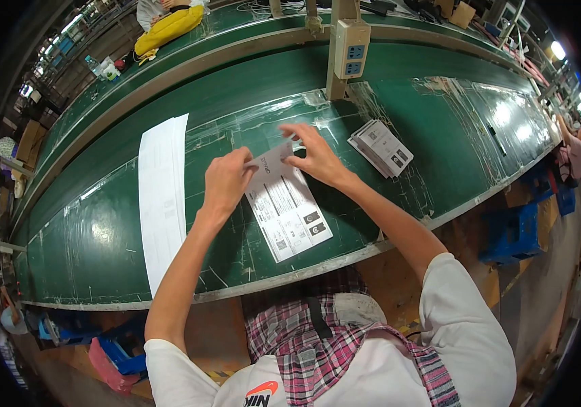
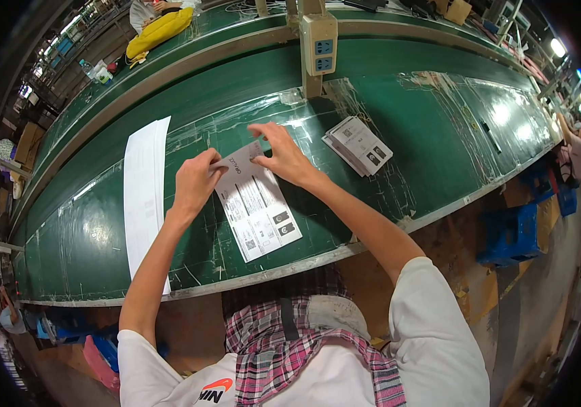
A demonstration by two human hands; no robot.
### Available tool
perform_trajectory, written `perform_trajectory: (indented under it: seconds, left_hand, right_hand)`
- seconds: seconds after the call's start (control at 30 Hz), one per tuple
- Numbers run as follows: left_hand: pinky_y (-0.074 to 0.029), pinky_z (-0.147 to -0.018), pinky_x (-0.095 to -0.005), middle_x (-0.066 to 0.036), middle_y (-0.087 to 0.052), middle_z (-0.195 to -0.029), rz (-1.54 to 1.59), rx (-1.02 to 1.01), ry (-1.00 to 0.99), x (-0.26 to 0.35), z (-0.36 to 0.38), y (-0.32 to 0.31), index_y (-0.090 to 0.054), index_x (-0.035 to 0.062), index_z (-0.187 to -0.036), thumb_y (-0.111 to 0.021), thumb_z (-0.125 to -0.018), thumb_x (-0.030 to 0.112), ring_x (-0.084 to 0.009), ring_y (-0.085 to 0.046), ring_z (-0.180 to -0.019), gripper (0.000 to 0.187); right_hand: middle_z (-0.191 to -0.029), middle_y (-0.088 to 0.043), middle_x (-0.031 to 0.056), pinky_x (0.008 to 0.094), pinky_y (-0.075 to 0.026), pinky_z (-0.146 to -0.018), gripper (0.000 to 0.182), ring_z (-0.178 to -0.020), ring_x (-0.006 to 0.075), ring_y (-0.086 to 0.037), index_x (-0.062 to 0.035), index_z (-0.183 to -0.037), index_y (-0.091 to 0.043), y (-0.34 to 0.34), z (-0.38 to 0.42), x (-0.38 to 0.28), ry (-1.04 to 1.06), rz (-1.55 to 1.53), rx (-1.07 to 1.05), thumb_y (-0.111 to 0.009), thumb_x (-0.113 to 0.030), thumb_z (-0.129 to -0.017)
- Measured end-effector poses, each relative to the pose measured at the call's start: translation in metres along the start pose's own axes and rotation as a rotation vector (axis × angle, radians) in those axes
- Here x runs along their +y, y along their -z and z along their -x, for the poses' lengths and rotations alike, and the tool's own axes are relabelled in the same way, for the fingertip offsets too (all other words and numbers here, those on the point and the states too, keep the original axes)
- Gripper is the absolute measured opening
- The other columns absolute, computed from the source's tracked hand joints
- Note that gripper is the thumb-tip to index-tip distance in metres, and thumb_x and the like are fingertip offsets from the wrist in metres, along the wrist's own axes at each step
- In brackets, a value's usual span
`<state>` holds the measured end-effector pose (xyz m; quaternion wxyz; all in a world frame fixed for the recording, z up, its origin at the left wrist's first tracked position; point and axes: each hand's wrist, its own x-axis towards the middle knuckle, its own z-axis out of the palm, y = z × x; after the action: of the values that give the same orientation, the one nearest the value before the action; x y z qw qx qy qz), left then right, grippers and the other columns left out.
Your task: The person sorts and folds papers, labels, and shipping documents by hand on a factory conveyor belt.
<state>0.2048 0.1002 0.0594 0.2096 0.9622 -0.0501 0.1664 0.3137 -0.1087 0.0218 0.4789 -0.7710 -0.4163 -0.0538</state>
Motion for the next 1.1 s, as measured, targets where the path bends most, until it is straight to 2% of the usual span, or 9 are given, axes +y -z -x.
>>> perform_trajectory:
  seconds: [0.03,0.13,0.17,0.27,0.37,0.6,0.8,1.0,1.1]
  left_hand:
    - [-0.05,-0.084,-0.0409,-0.011,-0.068,-0.09,-0.051,-0.021,-0.015,0.005,0.004,-0.001,-0.062,0.0054,-0.099,-0.076,-0.081,0.01,-0.0323,-0.066,-0.09,0.023]
    - [-0.046,-0.095,-0.0412,-0.01,-0.064,-0.108,-0.111,0.21,-0.145,0.008,0.019,-0.014,-0.061,0.0055,-0.105,-0.076,-0.08,0.008,-0.0305,-0.061,-0.105,0.03]
    - [-0.043,-0.1,-0.0448,-0.012,-0.058,-0.122,-0.162,0.304,-0.125,0.021,0.027,-0.012,-0.061,0.0043,-0.115,-0.077,-0.078,0.006,-0.0329,-0.055,-0.115,0.04]
    - [-0.042,-0.102,-0.0466,-0.016,-0.056,-0.125,-0.013,0.349,-0.114,0.06,0.064,-0.014,-0.061,0.004,-0.12,-0.076,-0.08,0.009,-0.0361,-0.053,-0.118,0.043]
    - [-0.043,-0.101,-0.047,-0.017,-0.055,-0.127,-0.004,0.018,-0.128,0.08,0.101,-0.031,-0.061,0.0006,-0.123,-0.072,-0.084,0.015,-0.0368,-0.054,-0.117,0.043]
    - [-0.044,-0.099,-0.0463,-0.021,-0.055,-0.122,0.035,0.026,-0.048,0.08,0.12,-0.052,-0.058,-0.0028,-0.121,-0.068,-0.089,0.02,-0.0372,-0.053,-0.114,0.04]
    - [-0.043,-0.095,-0.0459,-0.02,-0.057,-0.108,-0.016,0.008,-0.026,0.085,0.13,-0.052,-0.059,-0.0048,-0.117,-0.069,-0.089,0.024,-0.0346,-0.052,-0.105,0.041]
    - [-0.044,-0.095,-0.0454,-0.02,-0.055,-0.113,0.058,0.035,0.02,0.085,0.135,-0.035,-0.061,-0.0053,-0.117,-0.072,-0.086,0.021,-0.0361,-0.052,-0.106,0.042]
    - [-0.045,-0.094,-0.045,-0.021,-0.053,-0.118,0.143,0.077,0.068,0.075,0.146,-0.026,-0.061,-0.0032,-0.116,-0.073,-0.083,0.009,-0.037,-0.052,-0.111,0.037]
  right_hand:
    - [-0.108,-0.067,0.0077,0.0383,-0.049,-0.091,0.047,-0.107,0.0234,-0.058,-0.0077,-0.123,-0.064,0.004,-0.002,-0.001,-0.024,-0.015,-0.07,-0.075,-0.011,-0.078]
    - [-0.099,-0.071,0.0067,0.038,-0.049,-0.088,0.028,-0.099,0.0238,-0.062,-0.0042,-0.108,-0.071,0.005,0.003,0.002,-0.09,-0.032,-0.168,-0.072,-0.009,-0.08]
    - [-0.098,-0.071,0.0073,0.0374,-0.05,-0.087,0.025,-0.097,0.0237,-0.063,-0.0037,-0.105,-0.071,0.005,0.005,0.0,-0.083,-0.028,-0.15,-0.071,-0.007,-0.081]
    - [-0.096,-0.071,0.0087,0.0352,-0.052,-0.082,0.019,-0.091,0.0232,-0.065,-0.0027,-0.1,-0.071,0.007,0.012,-0.006,-0.087,-0.042,-0.127,-0.068,-0.002,-0.081]
    - [-0.1,-0.071,0.0077,0.032,-0.055,-0.079,0.023,-0.093,0.0236,-0.068,-0.0046,-0.099,-0.069,0.009,0.016,-0.011,-0.073,-0.008,-0.174,-0.067,0.007,-0.079]
    - [-0.103,-0.071,0.0036,0.0355,-0.056,-0.082,0.026,-0.101,0.0261,-0.068,-0.0076,-0.095,-0.064,0.015,0.043,-0.038,0.287,0.161,-0.209,-0.069,0.008,-0.075]
    - [-0.113,-0.068,0.0048,0.0363,-0.055,-0.089,0.03,-0.106,0.0267,-0.065,-0.0072,-0.099,-0.062,0.014,0.07,-0.037,0.333,0.2,-0.221,-0.063,0.01,-0.075]
    - [-0.114,-0.067,0.005,0.0373,-0.054,-0.092,0.029,-0.108,0.0262,-0.064,-0.0075,-0.102,-0.063,0.011,0.077,-0.033,0.367,0.237,-0.273,-0.062,0.007,-0.078]
    - [-0.115,-0.066,0.0051,0.0372,-0.055,-0.092,0.027,-0.109,0.026,-0.064,-0.007,-0.103,-0.063,0.01,0.077,-0.033,0.388,0.262,-0.286,-0.063,0.005,-0.078]
